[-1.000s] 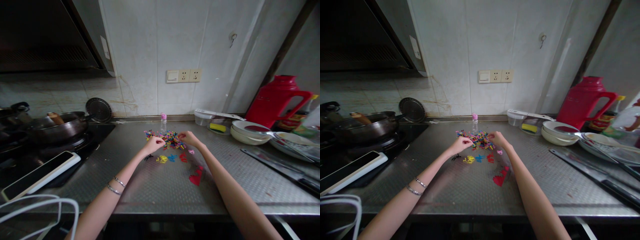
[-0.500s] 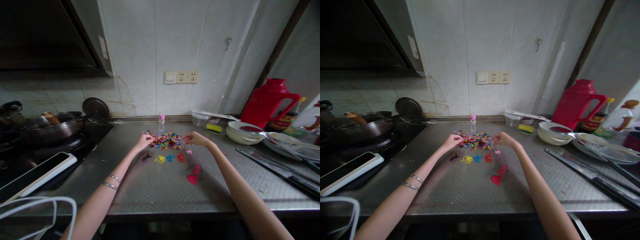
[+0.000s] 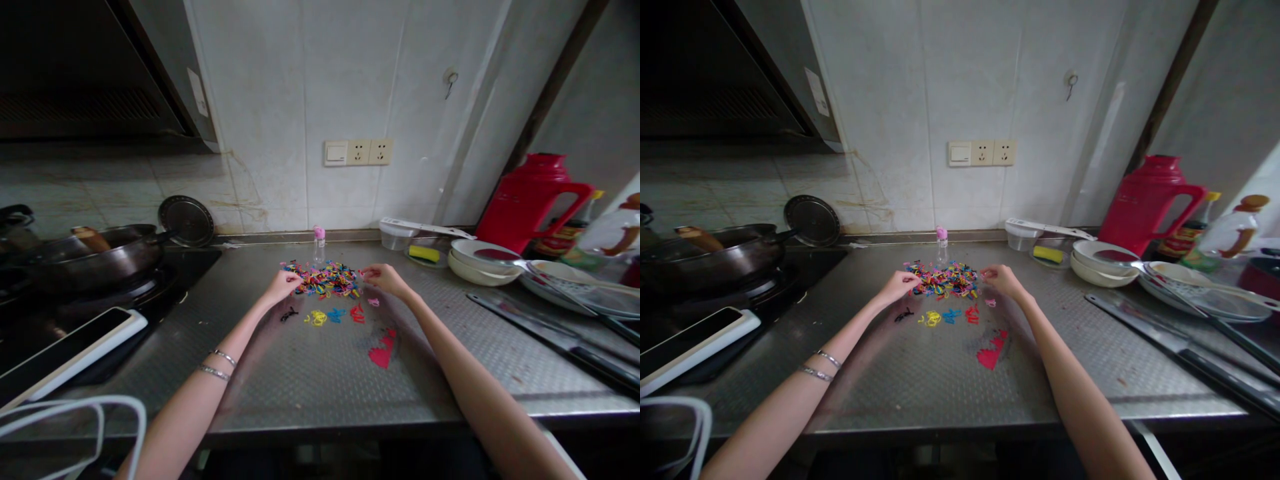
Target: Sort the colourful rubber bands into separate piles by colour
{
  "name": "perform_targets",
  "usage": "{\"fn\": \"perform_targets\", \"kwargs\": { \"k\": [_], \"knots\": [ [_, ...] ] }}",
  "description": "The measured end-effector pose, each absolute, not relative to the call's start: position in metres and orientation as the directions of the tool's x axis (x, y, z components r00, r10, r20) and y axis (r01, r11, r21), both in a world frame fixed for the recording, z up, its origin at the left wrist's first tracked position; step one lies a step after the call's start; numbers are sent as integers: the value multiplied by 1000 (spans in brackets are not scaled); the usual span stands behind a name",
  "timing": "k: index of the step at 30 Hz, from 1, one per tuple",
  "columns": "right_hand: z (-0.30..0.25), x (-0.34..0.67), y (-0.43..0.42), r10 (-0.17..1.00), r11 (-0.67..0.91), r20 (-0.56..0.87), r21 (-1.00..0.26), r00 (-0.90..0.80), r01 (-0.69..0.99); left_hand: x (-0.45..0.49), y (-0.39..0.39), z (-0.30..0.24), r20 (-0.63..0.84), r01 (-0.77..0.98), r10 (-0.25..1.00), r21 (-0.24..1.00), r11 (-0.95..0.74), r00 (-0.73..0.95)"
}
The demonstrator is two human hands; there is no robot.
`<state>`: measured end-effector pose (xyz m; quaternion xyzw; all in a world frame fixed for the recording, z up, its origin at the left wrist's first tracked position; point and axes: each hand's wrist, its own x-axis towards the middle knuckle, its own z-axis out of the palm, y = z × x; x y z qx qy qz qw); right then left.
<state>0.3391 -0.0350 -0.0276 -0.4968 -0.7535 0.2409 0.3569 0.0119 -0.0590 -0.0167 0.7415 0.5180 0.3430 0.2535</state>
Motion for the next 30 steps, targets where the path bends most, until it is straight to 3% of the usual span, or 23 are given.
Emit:
{"fn": "perform_targets", "kwargs": {
  "k": [6, 12, 20, 30],
  "knots": [
    [-33, 337, -33, 942, 334, 255, -785, -220, 521, 13, -62, -16, 246, 581, 942, 742, -334, 227],
    [-22, 328, -41, 960, 239, 197, -947, -201, 216, 33, -66, -10, 271, 492, 933, 794, -356, 237],
    [-4, 307, -57, 961, 153, 178, -980, -210, -129, 97, -63, 3, 222, 334, 875, 862, -382, 430],
    [10, 291, -75, 947, 57, 121, -975, -299, -214, 115, -56, 7, 281, 283, 830, 847, -450, 481]
  ]
}}
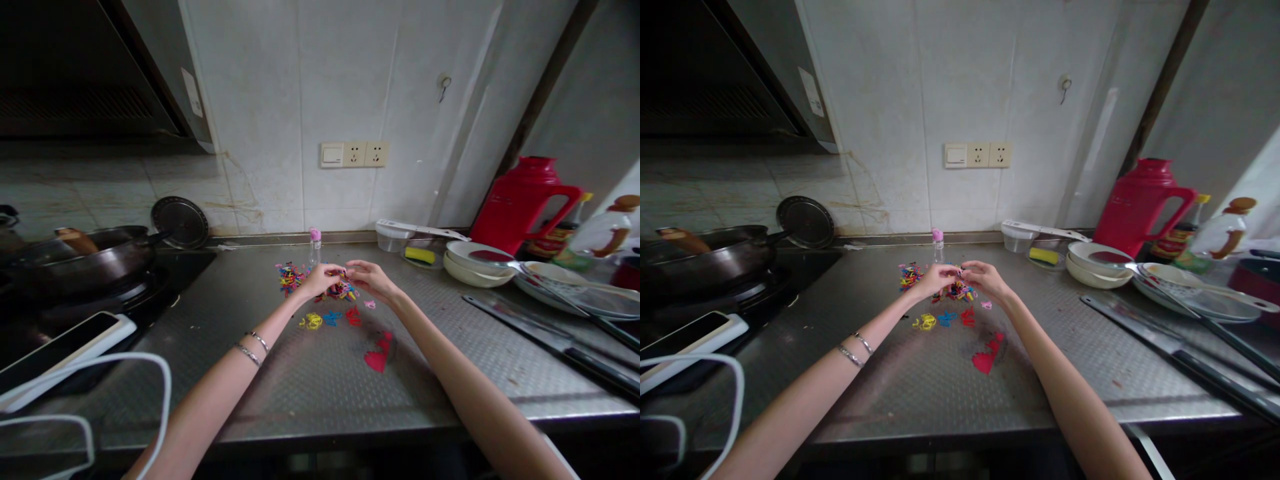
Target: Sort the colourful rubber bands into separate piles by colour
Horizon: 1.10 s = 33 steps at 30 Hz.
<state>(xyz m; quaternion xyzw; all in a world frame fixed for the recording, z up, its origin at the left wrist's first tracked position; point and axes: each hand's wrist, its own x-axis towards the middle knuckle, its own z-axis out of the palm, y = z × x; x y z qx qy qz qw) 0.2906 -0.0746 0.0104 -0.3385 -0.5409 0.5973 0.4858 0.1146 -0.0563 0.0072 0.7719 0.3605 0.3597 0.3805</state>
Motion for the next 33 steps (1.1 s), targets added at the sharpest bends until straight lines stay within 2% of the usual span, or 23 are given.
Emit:
{"fn": "perform_targets", "kwargs": {
  "k": [10, 14, 16, 19, 22, 25, 33],
  "knots": [
    [6, 295, -70, 941, 48, 120, -973, -318, -226, 104, -62, 12, 378, 294, 828, 805, -515, 415],
    [12, 304, -71, 945, 102, 156, -976, -288, -194, 89, -59, 9, 396, 318, 843, 798, -513, 365],
    [15, 313, -72, 943, 141, 168, -984, -288, -113, 75, -58, 10, 378, 354, 862, 798, -488, 337],
    [16, 330, -71, 925, 177, 120, -976, -360, 130, 48, -59, 13, 347, 423, 877, 776, -468, 333],
    [11, 345, -66, 918, 176, 7, -903, -396, 392, 16, -64, 17, 243, 498, 878, 747, -440, 411],
    [5, 355, -61, 909, 186, -77, -806, -410, 562, -13, -69, 22, 49, 586, 879, 727, -357, 475],
    [5, 357, -68, 858, 256, -139, -719, -495, 646, -44, -84, 36, -326, 740, 795, 638, -214, 511]
  ]
}}
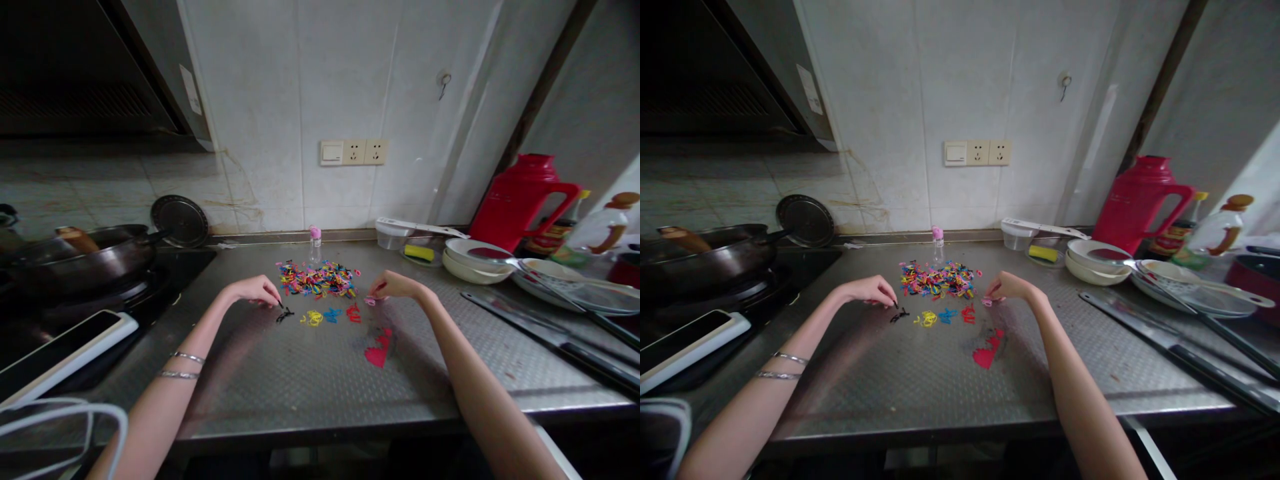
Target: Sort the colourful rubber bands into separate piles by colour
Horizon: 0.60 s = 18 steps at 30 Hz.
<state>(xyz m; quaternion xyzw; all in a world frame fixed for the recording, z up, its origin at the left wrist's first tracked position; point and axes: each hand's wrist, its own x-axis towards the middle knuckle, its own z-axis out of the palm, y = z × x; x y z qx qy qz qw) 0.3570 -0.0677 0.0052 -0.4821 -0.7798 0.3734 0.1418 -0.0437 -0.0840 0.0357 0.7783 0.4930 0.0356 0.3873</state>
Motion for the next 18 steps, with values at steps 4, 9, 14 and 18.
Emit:
{"fn": "perform_targets", "kwargs": {
  "k": [4, 9, 14, 18],
  "knots": [
    [8, 359, -71, 860, 273, -136, -690, -491, 670, -48, -85, 35, -416, 760, 745, 624, -184, 521],
    [5, 352, -66, 908, 334, -7, -591, -419, 734, -48, -86, 36, -450, 758, 726, 634, -149, 520],
    [-6, 332, -64, 921, 387, 151, -462, -359, 798, -48, -86, 39, -367, 743, 792, 651, -156, 488],
    [-15, 322, -64, 906, 422, 190, -438, -377, 794, -48, -84, 38, -264, 734, 857, 656, -177, 443]
  ]
}}
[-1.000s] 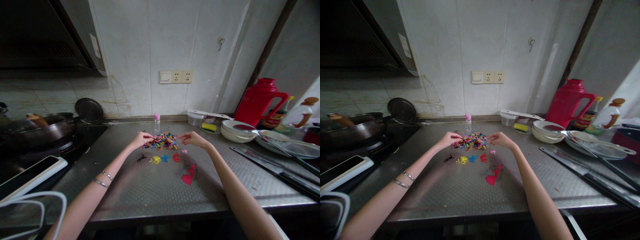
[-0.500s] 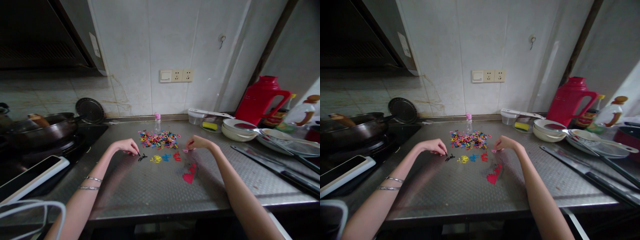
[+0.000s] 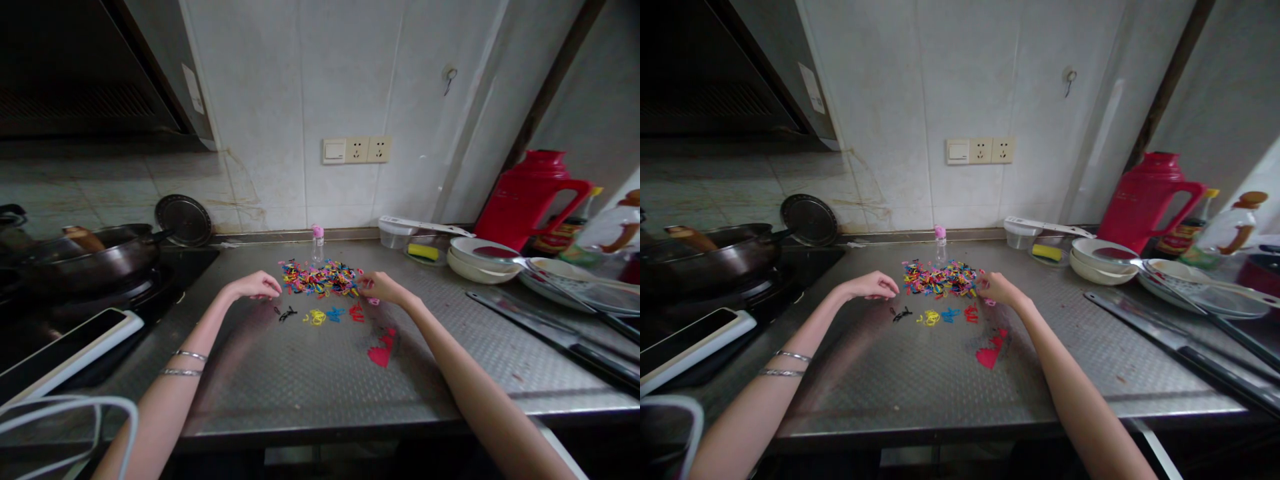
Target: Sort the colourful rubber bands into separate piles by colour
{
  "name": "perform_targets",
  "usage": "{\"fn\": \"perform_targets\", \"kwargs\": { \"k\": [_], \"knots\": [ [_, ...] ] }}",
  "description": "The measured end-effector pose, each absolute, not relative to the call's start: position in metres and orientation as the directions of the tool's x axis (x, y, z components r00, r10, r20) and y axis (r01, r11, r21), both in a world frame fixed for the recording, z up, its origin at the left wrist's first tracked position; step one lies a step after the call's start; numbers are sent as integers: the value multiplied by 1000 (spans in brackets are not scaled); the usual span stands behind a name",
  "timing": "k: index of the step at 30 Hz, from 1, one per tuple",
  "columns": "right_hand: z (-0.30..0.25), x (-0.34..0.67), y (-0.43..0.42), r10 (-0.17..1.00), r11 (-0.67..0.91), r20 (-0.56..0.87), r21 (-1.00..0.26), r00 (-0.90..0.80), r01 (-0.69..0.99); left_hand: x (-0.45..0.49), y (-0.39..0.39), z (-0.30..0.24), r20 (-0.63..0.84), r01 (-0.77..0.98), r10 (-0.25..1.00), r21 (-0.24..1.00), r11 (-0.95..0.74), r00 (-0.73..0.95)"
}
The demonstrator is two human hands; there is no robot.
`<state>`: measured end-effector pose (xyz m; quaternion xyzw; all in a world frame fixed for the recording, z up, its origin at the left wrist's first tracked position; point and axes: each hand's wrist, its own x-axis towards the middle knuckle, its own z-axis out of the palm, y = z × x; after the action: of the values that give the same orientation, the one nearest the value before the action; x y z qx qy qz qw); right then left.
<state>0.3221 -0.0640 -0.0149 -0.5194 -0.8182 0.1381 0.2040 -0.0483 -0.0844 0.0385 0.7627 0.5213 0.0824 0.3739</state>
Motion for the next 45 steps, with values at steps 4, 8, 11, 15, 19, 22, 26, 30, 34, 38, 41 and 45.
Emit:
{"fn": "perform_targets", "kwargs": {
  "k": [4, 8, 11, 15, 19, 22, 26, 30, 34, 38, 41, 45],
  "knots": [
    [-19, 318, -65, 897, 442, 206, -436, -391, 784, -47, -83, 37, -235, 725, 876, 667, -171, 422],
    [-19, 316, -66, 896, 444, 223, -446, -384, 777, -45, -82, 35, -221, 717, 884, 677, -164, 412],
    [-16, 320, -66, 898, 441, 232, -464, -375, 768, -44, -81, 34, -182, 702, 893, 687, -185, 413],
    [-5, 334, -66, 910, 414, 251, -548, -329, 727, -41, -80, 32, -116, 686, 918, 700, -196, 380],
    [4, 350, -66, 934, 317, 111, -694, -338, 647, -39, -80, 32, -73, 685, 943, 706, -180, 324],
    [4, 357, -66, 933, 235, -5, -751, -360, 617, -37, -79, 29, -46, 679, 952, 710, -183, 304],
    [0, 362, -66, 885, 184, -144, -765, -443, 618, -35, -71, 17, 56, 658, 961, 718, -227, 271],
    [0, 362, -66, 894, 208, -108, -759, -435, 616, -31, -64, 1, 114, 666, 955, 694, -273, 272],
    [1, 358, -65, 916, 258, -22, -733, -400, 630, -25, -64, -8, 135, 721, 944, 616, -318, 301],
    [-2, 356, -63, 914, 297, 6, -691, -406, 659, -19, -66, -11, 166, 800, 942, 496, -337, 293],
    [-5, 356, -62, 909, 318, 21, -681, -417, 660, -19, -65, -11, 178, 802, 937, 484, -349, 300],
    [-4, 354, -63, 915, 328, 41, -655, -402, 681, -24, -63, -10, 184, 789, 925, 482, -380, 333]
  ]
}}
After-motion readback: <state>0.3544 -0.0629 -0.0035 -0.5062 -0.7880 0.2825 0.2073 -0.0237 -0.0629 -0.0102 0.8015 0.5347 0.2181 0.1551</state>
